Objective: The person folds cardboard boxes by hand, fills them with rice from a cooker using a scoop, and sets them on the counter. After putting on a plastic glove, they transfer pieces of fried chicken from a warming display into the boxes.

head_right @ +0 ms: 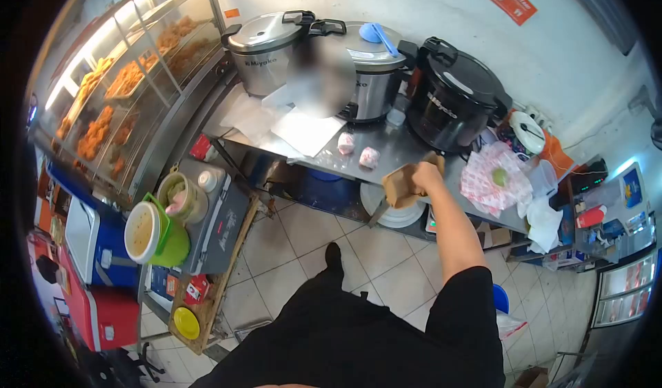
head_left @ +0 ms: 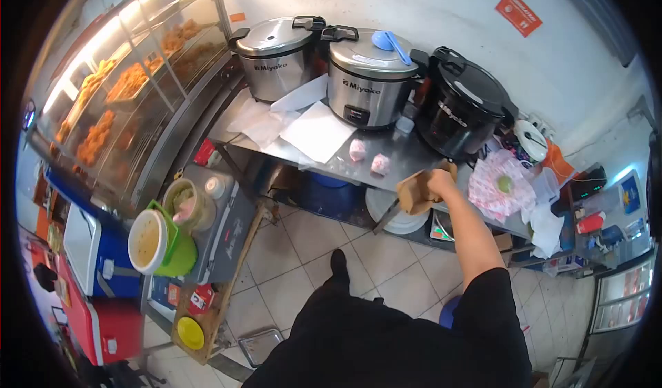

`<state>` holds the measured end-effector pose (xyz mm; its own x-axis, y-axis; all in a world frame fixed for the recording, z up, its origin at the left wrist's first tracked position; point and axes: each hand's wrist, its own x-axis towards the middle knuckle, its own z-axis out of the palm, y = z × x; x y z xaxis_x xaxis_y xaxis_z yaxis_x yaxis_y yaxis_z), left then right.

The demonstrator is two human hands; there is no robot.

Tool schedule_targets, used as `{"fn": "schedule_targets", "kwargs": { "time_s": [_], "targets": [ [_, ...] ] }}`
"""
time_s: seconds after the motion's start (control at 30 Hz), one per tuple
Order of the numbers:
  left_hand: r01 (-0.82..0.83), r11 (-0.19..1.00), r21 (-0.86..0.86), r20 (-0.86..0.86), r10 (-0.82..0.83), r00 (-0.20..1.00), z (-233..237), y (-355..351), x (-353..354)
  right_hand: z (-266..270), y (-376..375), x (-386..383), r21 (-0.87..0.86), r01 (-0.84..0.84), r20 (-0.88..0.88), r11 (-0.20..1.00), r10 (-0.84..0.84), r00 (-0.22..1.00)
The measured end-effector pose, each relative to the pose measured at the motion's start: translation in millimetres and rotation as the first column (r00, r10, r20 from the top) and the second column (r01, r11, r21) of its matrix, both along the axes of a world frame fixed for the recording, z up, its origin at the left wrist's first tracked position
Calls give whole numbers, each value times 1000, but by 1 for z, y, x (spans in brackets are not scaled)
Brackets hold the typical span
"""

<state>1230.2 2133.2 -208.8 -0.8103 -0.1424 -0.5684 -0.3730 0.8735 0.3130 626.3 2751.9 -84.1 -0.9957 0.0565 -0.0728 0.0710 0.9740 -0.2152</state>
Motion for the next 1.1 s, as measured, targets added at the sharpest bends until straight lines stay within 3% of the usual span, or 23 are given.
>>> {"fn": "schedule_targets", "kwargs": {
  "time_s": [0.03,0.1,0.13,0.2,0.23,0.27,0.33,0.37,0.43,0.5,0.57,0.6,0.67,0.7,0.77,0.8,0.87,0.9,0.97,1.0,1.03,1.07,1.1],
  "targets": [
    [169,982,-80,55,-165,985,27,12,-30,-19,14,-21,-69,90,-64,994,-94,994],
    [352,928,-123,92,-343,935,57,25,-88,-34,32,-67,-24,152,-24,988,-153,988],
    [409,898,-164,65,-404,912,64,29,-123,-49,35,-78,6,225,26,974,-225,974],
    [372,905,-204,-91,-396,914,63,28,-205,-35,30,-94,-1,248,101,969,-247,964],
    [49,994,102,-297,-17,955,5,7,-234,-25,23,-110,-17,280,134,960,-276,952],
    [-213,871,443,-371,394,841,-50,-18,-272,-40,33,-130,-36,362,100,931,-357,929],
    [-405,766,499,-411,621,668,-10,4,-424,21,6,-142,1,319,87,948,-318,944],
    [-254,732,632,-443,610,656,22,19,-496,65,-10,-148,56,270,77,961,-274,959],
    [-99,813,573,-569,482,666,104,56,-604,131,-30,-186,-287,-1,-125,958,-36,992],
    [-64,852,519,-616,425,663,110,67,-678,191,-66,-232,-449,-127,-487,884,-123,865],
    [-70,861,504,-612,413,674,105,84,-733,215,-91,-292,-271,-179,-736,946,-84,671],
    [-77,837,542,-583,440,683,104,94,-756,217,-95,-322,-274,-187,-737,943,-81,671],
    [-115,828,549,-569,471,674,72,110,-779,207,-102,-365,98,-41,-374,994,75,924],
    [-42,870,491,-651,399,646,65,115,-783,203,-103,-382,101,-32,-379,994,68,923],
    [-62,780,623,-521,473,711,62,121,-791,196,-107,-418,53,-65,-401,996,81,912],
    [-68,766,639,-502,483,717,65,120,-799,218,-129,-419,-69,-12,-414,998,-17,910],
    [-65,904,423,-433,265,861,66,111,-801,234,-168,-438,-377,-156,-531,913,-75,844],
    [-62,901,430,-404,254,879,56,108,-796,245,-192,-443,-367,-220,-493,904,12,870],
    [101,991,84,-585,-33,811,40,99,-806,250,-245,-471,-290,-279,-376,916,159,913],
    [128,991,48,-532,-83,843,35,92,-812,250,-266,-492,-210,-284,-284,936,220,933],
    [143,988,58,-535,-91,840,34,85,-817,223,-274,-525,-196,-383,-283,903,322,903],
    [168,984,59,-536,-111,837,34,77,-822,222,-290,-530,-70,-455,-315,888,413,854],
    [190,980,61,-539,-128,833,34,70,-826,228,-300,-538,-56,-451,-315,891,413,855]
  ]
}}
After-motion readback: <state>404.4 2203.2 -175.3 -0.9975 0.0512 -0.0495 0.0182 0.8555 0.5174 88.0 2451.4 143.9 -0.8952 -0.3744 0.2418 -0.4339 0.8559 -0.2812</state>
